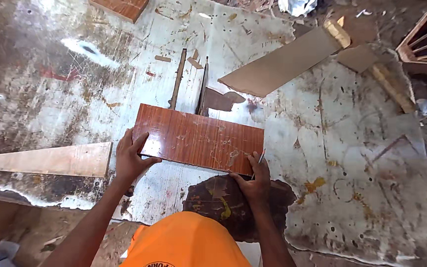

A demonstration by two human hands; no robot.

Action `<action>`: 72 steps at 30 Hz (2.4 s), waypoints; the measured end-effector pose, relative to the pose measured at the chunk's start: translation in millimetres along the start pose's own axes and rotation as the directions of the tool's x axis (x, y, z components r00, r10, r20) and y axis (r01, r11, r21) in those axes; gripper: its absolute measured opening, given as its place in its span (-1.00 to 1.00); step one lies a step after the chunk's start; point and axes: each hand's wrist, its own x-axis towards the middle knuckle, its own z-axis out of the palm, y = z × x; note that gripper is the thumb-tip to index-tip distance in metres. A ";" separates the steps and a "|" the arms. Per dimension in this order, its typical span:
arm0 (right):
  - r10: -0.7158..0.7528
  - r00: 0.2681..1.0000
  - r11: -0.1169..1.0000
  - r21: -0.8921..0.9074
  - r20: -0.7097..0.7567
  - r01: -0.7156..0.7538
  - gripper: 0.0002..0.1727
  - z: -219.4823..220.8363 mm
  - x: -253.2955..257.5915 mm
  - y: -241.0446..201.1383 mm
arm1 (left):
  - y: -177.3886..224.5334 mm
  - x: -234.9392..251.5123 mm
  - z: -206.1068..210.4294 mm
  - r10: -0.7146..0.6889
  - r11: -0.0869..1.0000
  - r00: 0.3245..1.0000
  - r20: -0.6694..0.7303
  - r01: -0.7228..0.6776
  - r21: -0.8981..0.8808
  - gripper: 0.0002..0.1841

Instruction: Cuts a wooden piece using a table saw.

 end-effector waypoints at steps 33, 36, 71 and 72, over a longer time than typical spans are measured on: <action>0.074 0.997 0.995 0.069 0.005 -0.075 0.05 0.0 13.9 -13.5 | -1.9 11.3 3.1 -0.015 1.000 1.000 0.027 0.015 0.013 0.12; 0.081 0.997 0.994 0.070 -0.009 -0.080 0.06 2.2 15.3 -12.3 | -2.9 13.1 3.7 -0.010 1.000 1.000 0.022 0.010 0.011 0.12; 0.100 0.995 0.991 0.094 0.005 -0.100 0.10 7.7 31.2 -10.7 | 0.1 34.4 5.2 -0.008 1.000 0.999 0.036 0.008 0.019 0.11; 0.097 0.995 0.991 0.094 0.000 -0.097 0.10 8.2 31.7 -10.2 | -0.4 35.2 5.8 -0.005 1.000 0.999 0.034 0.005 0.021 0.11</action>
